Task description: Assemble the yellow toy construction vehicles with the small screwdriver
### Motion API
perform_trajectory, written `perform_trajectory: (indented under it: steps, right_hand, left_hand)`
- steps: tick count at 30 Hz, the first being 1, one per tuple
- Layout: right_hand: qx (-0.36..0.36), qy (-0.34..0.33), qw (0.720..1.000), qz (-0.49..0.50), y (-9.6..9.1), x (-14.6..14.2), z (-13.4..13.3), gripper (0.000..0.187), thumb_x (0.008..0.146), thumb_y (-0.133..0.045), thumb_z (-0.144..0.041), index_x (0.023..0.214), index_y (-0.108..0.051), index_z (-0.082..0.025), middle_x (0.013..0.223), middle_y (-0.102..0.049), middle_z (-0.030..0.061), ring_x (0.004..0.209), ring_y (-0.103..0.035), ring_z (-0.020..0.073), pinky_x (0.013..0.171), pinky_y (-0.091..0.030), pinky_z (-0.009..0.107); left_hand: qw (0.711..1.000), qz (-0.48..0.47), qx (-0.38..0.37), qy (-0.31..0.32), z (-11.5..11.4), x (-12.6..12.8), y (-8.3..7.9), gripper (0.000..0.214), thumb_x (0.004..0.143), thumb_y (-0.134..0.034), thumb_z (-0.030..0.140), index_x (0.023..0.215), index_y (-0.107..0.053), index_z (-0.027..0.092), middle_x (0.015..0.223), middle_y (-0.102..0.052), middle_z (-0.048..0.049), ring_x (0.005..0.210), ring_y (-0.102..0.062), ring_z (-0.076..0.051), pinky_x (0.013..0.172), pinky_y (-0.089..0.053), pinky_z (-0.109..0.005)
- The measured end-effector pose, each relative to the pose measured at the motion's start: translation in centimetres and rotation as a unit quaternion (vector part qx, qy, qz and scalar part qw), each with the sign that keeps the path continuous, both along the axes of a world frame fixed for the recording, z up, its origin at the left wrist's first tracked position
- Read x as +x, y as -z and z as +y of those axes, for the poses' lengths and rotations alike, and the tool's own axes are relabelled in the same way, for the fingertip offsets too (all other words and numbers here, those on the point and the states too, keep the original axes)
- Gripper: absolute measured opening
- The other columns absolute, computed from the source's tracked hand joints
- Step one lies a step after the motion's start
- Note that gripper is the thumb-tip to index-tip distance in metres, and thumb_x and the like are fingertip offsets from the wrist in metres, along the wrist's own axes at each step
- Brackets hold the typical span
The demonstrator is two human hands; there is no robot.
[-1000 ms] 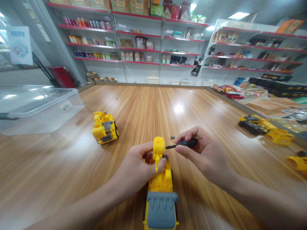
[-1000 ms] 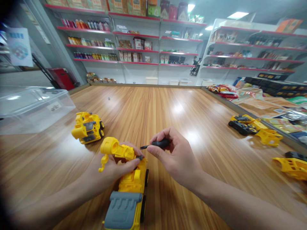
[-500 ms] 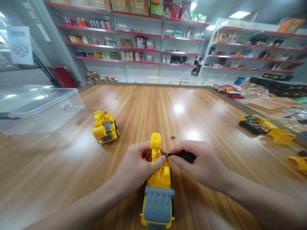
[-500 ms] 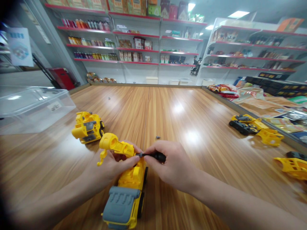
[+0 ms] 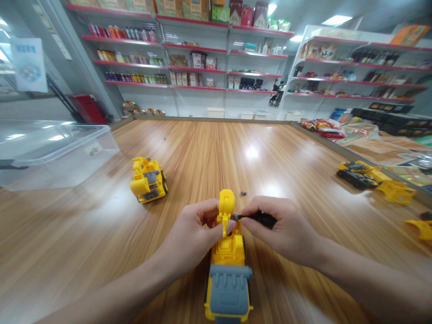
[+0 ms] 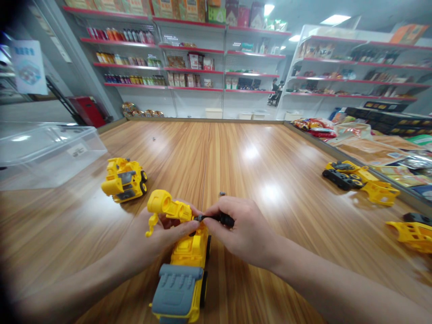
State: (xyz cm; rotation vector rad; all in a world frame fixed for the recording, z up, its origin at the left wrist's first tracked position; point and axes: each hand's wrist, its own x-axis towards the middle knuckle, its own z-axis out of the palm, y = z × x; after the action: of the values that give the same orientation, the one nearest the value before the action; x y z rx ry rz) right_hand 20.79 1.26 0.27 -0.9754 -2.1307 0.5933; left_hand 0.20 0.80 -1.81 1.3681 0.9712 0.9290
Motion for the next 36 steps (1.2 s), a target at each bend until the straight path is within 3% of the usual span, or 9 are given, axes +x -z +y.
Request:
perform_trajectory:
  steps: [17, 28, 36]
  right_hand:
    - [0.016, -0.007, 1.000, -0.020, 0.47, -0.09, -0.13, 0.008, 0.085, -0.063, -0.018, 0.089, -0.070, -0.016, 0.077, -0.066, 0.0035, 0.069, -0.059, 0.0141, 0.063, -0.045, 0.028]
    - [0.036, -0.031, 0.999, -0.017, 0.15, 0.10, 0.12, 0.010, 0.088, -0.060, -0.018, 0.094, -0.069, -0.017, 0.079, -0.066, 0.0037, 0.070, -0.059, 0.0139, 0.063, -0.045, 0.027]
    - [0.010, -0.011, 1.000, -0.017, 0.18, 0.10, 0.01, 0.011, 0.089, -0.059, -0.021, 0.092, -0.068, -0.017, 0.081, -0.067, 0.0034, 0.071, -0.060, 0.0138, 0.065, -0.047, 0.028]
  left_hand:
    - [1.000, -0.009, 0.011, 0.002, 0.17, 0.02, 0.01, 0.017, 0.083, -0.069, 0.027, 0.097, -0.071, 0.020, 0.091, -0.070, -0.0023, 0.088, -0.066, -0.020, 0.080, -0.053, -0.032]
    - [1.000, -0.005, 0.010, 0.001, 0.31, 0.11, 0.39, 0.019, 0.079, -0.071, 0.034, 0.090, -0.069, 0.019, 0.083, -0.067, -0.0011, 0.077, -0.062, -0.016, 0.070, -0.051, -0.028]
    - [1.000, -0.001, 0.013, -0.007, 0.28, 0.25, 0.51, 0.022, 0.080, -0.070, 0.036, 0.093, -0.069, 0.019, 0.087, -0.069, -0.0031, 0.082, -0.064, -0.019, 0.075, -0.052, -0.031]
